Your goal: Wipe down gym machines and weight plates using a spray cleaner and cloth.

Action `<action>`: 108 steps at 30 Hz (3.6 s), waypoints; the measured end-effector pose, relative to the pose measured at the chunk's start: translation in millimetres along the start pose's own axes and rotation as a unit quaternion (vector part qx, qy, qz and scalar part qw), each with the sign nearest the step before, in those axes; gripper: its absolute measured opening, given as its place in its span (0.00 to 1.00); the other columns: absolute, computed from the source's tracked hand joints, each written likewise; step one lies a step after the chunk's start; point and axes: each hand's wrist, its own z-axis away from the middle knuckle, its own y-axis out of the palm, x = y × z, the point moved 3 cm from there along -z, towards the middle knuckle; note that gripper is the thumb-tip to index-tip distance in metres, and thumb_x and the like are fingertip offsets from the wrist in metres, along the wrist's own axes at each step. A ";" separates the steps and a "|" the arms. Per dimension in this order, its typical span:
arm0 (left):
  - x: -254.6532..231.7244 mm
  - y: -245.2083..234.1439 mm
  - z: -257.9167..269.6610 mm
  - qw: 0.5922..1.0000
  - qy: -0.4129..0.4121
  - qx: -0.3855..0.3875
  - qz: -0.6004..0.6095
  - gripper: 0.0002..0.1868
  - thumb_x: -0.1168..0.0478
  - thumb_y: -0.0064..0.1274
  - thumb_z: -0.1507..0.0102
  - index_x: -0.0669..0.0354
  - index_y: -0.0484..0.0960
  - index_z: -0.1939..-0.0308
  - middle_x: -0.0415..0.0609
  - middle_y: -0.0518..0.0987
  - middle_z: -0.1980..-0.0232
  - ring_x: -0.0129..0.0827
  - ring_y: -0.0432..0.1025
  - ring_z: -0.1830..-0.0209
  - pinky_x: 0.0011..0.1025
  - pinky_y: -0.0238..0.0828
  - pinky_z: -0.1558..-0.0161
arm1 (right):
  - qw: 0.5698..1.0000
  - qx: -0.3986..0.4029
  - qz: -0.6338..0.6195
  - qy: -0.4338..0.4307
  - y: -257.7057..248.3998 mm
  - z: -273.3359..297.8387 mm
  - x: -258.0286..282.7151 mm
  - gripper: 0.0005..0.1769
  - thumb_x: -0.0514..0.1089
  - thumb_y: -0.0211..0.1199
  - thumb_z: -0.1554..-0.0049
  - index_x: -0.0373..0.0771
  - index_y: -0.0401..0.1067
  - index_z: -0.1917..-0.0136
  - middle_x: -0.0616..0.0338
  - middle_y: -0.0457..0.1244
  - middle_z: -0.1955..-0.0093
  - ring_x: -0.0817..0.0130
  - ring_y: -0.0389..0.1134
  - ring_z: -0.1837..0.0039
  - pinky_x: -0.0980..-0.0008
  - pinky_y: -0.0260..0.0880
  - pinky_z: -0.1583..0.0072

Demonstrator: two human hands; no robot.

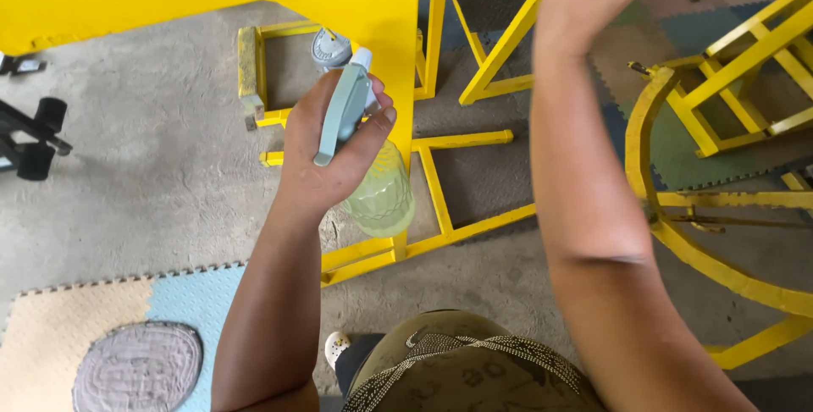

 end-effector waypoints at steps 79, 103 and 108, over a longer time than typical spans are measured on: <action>54.6 90.5 57.0 0.988 -0.121 -0.035 -0.086 0.12 0.61 0.60 0.37 0.62 0.78 0.53 0.50 0.79 0.61 0.36 0.76 0.65 0.33 0.73 0.58 | 0.732 0.485 -0.135 0.459 -68.9 412.6 -70.5 0.26 0.56 0.40 0.28 0.37 0.57 0.25 0.56 0.59 0.30 0.66 0.61 0.30 0.64 0.59 0.30; -24.8 121.1 34.4 0.958 -0.113 -0.221 -0.142 0.10 0.69 0.56 0.37 0.61 0.80 0.51 0.44 0.81 0.58 0.25 0.74 0.62 0.26 0.73 0.58 | 0.850 0.409 -0.332 -0.017 5.6 118.0 91.8 0.15 0.34 0.53 0.31 0.30 0.65 0.32 0.38 0.55 0.25 0.46 0.58 0.24 0.57 0.60 0.25; -49.0 107.0 6.4 0.975 -0.056 -0.164 -0.143 0.11 0.69 0.56 0.37 0.61 0.79 0.51 0.44 0.80 0.59 0.25 0.74 0.62 0.26 0.73 0.57 | 0.881 0.395 -0.225 -0.129 -24.9 76.0 75.8 0.17 0.33 0.55 0.35 0.35 0.71 0.33 0.42 0.52 0.20 0.46 0.53 0.18 0.53 0.56 0.20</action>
